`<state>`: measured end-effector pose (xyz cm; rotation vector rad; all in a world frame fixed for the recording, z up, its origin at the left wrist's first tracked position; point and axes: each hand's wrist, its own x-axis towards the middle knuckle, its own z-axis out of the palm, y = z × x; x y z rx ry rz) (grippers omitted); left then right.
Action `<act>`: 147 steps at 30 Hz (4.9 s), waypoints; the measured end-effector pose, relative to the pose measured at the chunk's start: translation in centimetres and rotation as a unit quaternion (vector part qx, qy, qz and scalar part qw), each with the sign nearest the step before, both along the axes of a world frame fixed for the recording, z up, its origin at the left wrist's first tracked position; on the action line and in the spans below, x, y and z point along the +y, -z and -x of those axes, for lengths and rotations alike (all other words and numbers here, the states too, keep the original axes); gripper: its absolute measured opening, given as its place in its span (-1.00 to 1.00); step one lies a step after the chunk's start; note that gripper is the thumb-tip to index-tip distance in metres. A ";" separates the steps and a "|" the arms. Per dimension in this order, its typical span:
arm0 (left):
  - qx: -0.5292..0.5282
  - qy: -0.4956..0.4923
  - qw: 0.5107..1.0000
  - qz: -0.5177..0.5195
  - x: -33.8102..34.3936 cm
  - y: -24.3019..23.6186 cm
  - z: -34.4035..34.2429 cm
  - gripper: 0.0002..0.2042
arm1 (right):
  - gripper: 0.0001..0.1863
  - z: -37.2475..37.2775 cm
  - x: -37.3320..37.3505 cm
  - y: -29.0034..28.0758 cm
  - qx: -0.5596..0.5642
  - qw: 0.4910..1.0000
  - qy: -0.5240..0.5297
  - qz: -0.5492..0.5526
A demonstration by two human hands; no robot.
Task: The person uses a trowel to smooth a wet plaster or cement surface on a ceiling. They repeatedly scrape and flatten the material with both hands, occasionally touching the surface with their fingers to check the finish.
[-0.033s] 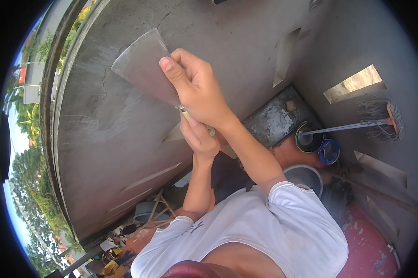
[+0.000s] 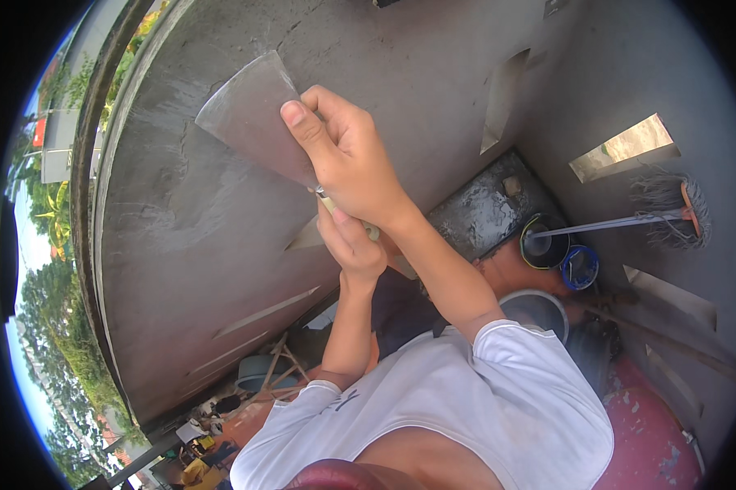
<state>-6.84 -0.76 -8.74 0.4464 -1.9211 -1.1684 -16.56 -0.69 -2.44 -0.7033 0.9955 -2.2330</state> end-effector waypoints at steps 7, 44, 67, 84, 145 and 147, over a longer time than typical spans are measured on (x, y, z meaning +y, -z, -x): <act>0.016 -0.006 1.000 0.001 -0.5 0.4 1.3 -0.47 | -0.62 1.2 -0.4 -0.3 0.017 1.000 0.016 0.008; 0.024 -0.025 0.980 -0.197 3.1 2.9 -6.6 -0.75 | -0.65 -4.8 2.5 5.8 0.037 0.992 -0.084 -0.082; -0.162 -0.141 0.975 0.052 0.2 -4.9 -7.9 -0.69 | -0.63 -6.4 -0.9 1.2 -0.163 0.982 -0.091 0.039; -0.199 -0.163 0.966 -0.007 0.7 -7.0 -8.5 -0.67 | -0.64 -7.7 -2.1 1.7 -0.178 0.975 -0.072 0.109; -0.146 -0.126 0.981 0.003 0.0 -7.7 -5.8 -0.78 | -0.62 -5.3 -1.7 -0.4 -0.210 0.971 -0.073 0.093; -0.172 -0.122 0.977 0.038 -0.1 -8.6 -4.7 -0.78 | -0.61 -4.3 -0.7 -1.3 -0.248 0.959 -0.088 0.109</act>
